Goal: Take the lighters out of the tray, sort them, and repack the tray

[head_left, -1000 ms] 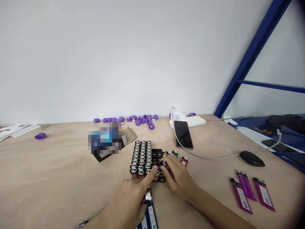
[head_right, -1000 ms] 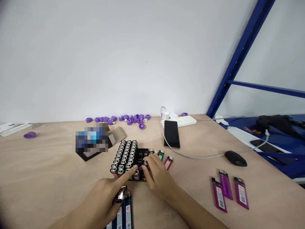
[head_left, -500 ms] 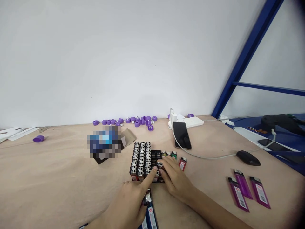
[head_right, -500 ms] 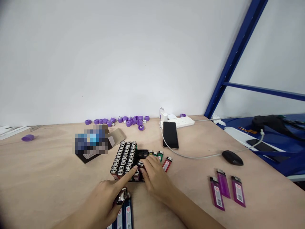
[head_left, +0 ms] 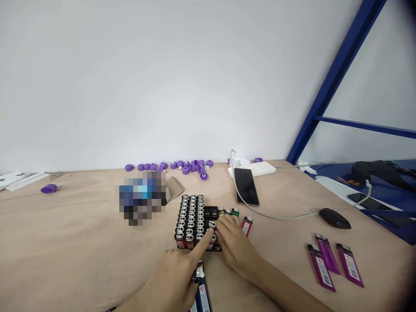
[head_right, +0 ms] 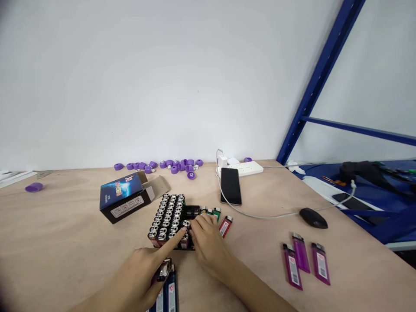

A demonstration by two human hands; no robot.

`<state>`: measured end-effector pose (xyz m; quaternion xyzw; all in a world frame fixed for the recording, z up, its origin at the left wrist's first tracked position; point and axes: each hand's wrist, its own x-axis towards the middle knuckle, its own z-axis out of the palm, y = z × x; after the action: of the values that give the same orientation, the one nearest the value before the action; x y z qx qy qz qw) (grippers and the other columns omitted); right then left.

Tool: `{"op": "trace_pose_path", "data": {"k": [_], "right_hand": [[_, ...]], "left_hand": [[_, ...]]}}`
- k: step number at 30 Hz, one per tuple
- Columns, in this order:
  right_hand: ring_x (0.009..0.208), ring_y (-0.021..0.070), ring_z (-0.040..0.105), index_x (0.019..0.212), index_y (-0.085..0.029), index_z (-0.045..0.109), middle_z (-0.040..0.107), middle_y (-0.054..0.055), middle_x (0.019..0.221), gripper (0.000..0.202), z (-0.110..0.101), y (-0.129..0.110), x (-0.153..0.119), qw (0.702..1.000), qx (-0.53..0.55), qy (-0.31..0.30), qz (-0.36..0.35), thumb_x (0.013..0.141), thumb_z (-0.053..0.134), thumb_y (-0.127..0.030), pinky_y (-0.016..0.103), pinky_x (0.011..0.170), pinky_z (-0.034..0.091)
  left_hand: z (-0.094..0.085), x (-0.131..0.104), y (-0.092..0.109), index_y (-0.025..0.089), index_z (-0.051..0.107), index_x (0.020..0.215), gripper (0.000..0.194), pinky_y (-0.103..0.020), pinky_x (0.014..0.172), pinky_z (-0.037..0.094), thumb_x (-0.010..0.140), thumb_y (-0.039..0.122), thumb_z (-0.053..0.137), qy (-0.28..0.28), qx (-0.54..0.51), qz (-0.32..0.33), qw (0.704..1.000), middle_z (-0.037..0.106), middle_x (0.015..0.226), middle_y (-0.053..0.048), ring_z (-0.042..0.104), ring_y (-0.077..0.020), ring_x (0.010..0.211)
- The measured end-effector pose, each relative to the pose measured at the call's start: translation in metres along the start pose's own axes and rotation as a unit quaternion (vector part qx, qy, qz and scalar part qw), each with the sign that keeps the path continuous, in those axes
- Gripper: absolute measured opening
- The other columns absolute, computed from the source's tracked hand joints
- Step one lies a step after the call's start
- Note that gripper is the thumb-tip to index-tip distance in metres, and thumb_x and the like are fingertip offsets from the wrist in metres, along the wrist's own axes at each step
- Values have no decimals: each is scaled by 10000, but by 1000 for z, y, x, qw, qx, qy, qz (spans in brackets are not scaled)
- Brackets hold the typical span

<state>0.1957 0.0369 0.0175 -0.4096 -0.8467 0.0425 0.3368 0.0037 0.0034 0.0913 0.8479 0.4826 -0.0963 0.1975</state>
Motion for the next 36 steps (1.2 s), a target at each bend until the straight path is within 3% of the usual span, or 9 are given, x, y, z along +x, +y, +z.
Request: {"op": "trace_pose_path", "data": {"k": [13,20,27,36], "right_hand": [[845,241,483,932,-196,499,574,66,889,220,1,3,-1,1000,30,-1,-2,915,372,-16,377,749,392],[844,230,495,912,-208,494,584,50,872,182,-1,4,-1,999,49,4,0,938,413,-47,379,786,407],[806,225,487,835,-217,452,569,43,829,200,1,4,-2,999,44,12,10,950,392,-64,382,765,396],[810,235,491,834,-214,461,573,51,828,191,0,3,-3,999,39,15,19,951,387,-82,386,760,396]], "left_hand": [[-2,-1,8,222,66,1574,1008,-471,794,587,666,-25,430,-29,102,21,994,706,1115,-127,696,-320,957],[-8,-4,11,140,169,1562,971,-472,826,586,642,-26,432,-41,91,14,995,695,1158,-157,685,-332,1010],[-6,-1,10,172,24,1571,967,-482,853,563,732,2,474,-55,57,-6,997,684,1189,-149,672,-343,1030],[-1,0,8,156,-54,1565,945,-498,866,538,812,57,509,-66,40,-32,997,676,1203,-154,656,-355,1024]]}}
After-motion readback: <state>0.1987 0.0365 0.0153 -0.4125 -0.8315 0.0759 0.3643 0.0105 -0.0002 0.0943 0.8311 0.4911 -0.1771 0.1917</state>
